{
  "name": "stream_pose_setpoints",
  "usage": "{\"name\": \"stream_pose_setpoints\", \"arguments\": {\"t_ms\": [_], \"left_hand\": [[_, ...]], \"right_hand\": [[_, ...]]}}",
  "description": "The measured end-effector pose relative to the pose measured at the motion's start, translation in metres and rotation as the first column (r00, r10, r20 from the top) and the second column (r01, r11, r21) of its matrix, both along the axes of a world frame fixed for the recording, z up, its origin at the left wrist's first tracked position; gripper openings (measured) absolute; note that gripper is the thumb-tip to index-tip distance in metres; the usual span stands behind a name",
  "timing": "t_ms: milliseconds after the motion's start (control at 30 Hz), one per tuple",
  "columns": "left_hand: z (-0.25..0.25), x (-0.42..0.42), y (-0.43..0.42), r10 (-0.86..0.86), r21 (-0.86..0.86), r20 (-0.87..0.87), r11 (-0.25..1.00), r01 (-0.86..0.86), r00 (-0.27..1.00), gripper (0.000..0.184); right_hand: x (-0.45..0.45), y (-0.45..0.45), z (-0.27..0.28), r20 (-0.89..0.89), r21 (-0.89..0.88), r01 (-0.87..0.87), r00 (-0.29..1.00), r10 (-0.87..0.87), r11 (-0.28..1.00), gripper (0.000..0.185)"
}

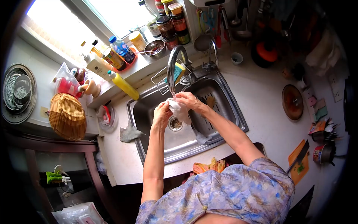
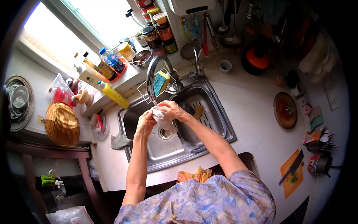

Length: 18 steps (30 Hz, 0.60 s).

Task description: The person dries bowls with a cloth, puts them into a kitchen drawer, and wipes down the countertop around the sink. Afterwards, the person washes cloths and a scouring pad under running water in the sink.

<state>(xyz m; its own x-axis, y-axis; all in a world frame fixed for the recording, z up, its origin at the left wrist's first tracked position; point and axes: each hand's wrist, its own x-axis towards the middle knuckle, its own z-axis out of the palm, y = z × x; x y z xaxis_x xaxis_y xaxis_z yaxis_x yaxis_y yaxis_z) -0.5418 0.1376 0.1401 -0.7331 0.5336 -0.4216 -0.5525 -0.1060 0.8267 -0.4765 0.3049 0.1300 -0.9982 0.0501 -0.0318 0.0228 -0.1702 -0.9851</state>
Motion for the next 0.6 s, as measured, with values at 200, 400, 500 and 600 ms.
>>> {"name": "stream_pose_setpoints", "arguments": {"t_ms": [200,400,500,600], "left_hand": [[0.004,-0.004,0.006,0.011,0.048,-0.032,0.999,-0.010,0.999,0.018],[0.027,-0.001,0.004,-0.015,-0.056,-0.187,0.998,0.004,0.982,0.028],[0.019,-0.001,-0.003,-0.007,-0.082,-0.217,0.997,-0.011,0.976,0.028],[0.013,0.003,-0.006,0.009,-0.154,-0.238,0.987,-0.047,0.971,0.027]], "right_hand": [[0.001,0.005,-0.002,-0.004,0.050,-0.047,0.999,0.048,0.998,0.026],[-0.011,0.012,-0.017,0.041,-0.208,0.079,0.997,-0.072,0.975,0.021],[-0.012,0.016,-0.018,0.121,-0.399,0.116,0.990,-0.073,0.910,0.018],[-0.019,0.019,-0.029,0.105,-0.422,0.088,0.993,-0.047,0.902,0.016]]}}
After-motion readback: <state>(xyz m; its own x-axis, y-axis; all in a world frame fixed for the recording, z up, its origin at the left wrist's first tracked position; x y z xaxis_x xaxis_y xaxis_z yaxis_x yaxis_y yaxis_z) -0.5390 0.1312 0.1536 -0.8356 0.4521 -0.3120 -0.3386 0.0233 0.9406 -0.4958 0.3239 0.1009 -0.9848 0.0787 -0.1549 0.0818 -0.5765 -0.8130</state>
